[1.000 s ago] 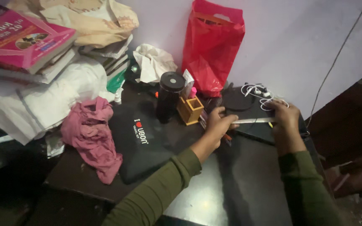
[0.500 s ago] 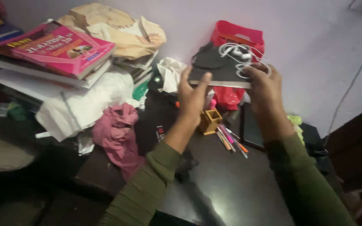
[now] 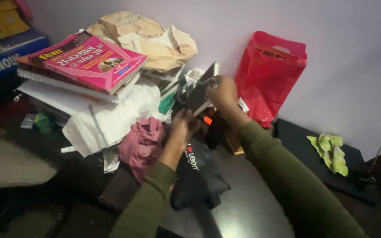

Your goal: The person wipes a cluttered desk with a pink cloth, then opens a drawer and places the cloth inside. They pick up a small packet and put it in the drawer, followed by a power adapter and a black pouch. The person closes the drawer and continues to tidy the desk surface.

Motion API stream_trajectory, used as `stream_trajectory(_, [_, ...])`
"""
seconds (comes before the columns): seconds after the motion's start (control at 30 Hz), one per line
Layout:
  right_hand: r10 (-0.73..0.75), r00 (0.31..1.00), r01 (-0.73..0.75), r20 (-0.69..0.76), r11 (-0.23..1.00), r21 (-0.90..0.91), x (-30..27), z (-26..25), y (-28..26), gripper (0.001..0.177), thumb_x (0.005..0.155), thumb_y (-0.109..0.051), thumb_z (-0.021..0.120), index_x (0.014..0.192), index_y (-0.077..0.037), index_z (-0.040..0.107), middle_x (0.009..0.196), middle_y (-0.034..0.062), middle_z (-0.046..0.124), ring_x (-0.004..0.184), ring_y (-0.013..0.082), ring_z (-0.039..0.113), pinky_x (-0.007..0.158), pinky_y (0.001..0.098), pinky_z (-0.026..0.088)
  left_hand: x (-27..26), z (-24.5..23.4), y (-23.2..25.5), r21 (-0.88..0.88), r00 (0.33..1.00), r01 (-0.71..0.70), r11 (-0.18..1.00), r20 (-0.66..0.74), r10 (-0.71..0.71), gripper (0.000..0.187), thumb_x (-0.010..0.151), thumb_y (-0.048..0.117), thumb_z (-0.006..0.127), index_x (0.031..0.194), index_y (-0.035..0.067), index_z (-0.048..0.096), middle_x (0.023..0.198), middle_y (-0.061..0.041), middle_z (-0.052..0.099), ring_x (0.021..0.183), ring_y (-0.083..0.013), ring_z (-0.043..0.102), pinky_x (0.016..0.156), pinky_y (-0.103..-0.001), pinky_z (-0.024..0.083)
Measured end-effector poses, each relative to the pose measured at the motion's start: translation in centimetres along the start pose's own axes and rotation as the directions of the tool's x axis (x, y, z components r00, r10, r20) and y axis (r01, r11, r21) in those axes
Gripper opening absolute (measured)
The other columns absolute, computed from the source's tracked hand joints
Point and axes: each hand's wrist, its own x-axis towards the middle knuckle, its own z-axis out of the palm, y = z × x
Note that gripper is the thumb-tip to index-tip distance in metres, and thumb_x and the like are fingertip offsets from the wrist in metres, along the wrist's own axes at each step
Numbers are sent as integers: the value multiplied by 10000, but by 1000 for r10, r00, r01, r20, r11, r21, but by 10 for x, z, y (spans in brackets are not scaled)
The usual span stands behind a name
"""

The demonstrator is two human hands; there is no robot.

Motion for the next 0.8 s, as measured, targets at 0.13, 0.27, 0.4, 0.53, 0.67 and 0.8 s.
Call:
stream_trajectory(0.13, [-178,982,189,66,950,-249,7,21,9,309,751,-84,645,1002,-132,819,899,198,754,831,350,731,815,451,574,20,-22,-41,27,988,99,995,-123,-95,424,1027,212,590,1404,105,429,933,-63,614,695,-183,653,635,-333,580])
stream_trajectory(0.27, [-213,969,242,121,910,-337,0,20,10,235,767,-122,663,959,-72,788,930,223,736,905,414,703,835,500,557,38,-39,-61,120,997,61,991,-56,-54,496,1032,230,576,1462,11,459,956,-49,638,705,-160,666,586,-306,583])
stream_trajectory(0.4, [-175,955,254,238,899,-357,-15,0,-1,284,682,-238,801,898,-58,768,902,232,711,897,420,680,790,509,540,55,-48,-69,609,956,-90,788,-169,240,505,982,242,647,1427,67,486,1065,-166,680,815,-322,662,687,-432,530])
stream_trajectory(0.53, [-199,955,269,219,892,-364,-12,-18,-17,228,826,-233,736,961,-56,782,945,192,753,889,369,719,815,468,557,56,-52,-55,949,780,-236,208,57,624,365,951,255,707,1230,23,669,1143,-227,714,1049,-430,690,948,-492,532])
stream_trajectory(0.67, [-137,989,143,53,984,-111,-4,-36,2,229,865,-223,725,1032,-74,774,942,140,786,803,255,768,744,388,589,21,-39,-35,984,817,-116,136,17,576,432,851,216,737,1226,16,658,1167,-237,677,1168,-435,589,1025,-496,446])
stream_trajectory(0.8, [-69,967,85,-245,995,57,9,-59,56,168,892,-141,675,998,-48,766,921,132,784,786,219,772,711,371,597,-21,4,-8,998,830,-48,45,15,557,571,818,247,752,1307,-9,604,1341,-297,535,1297,-447,468,1102,-526,373])
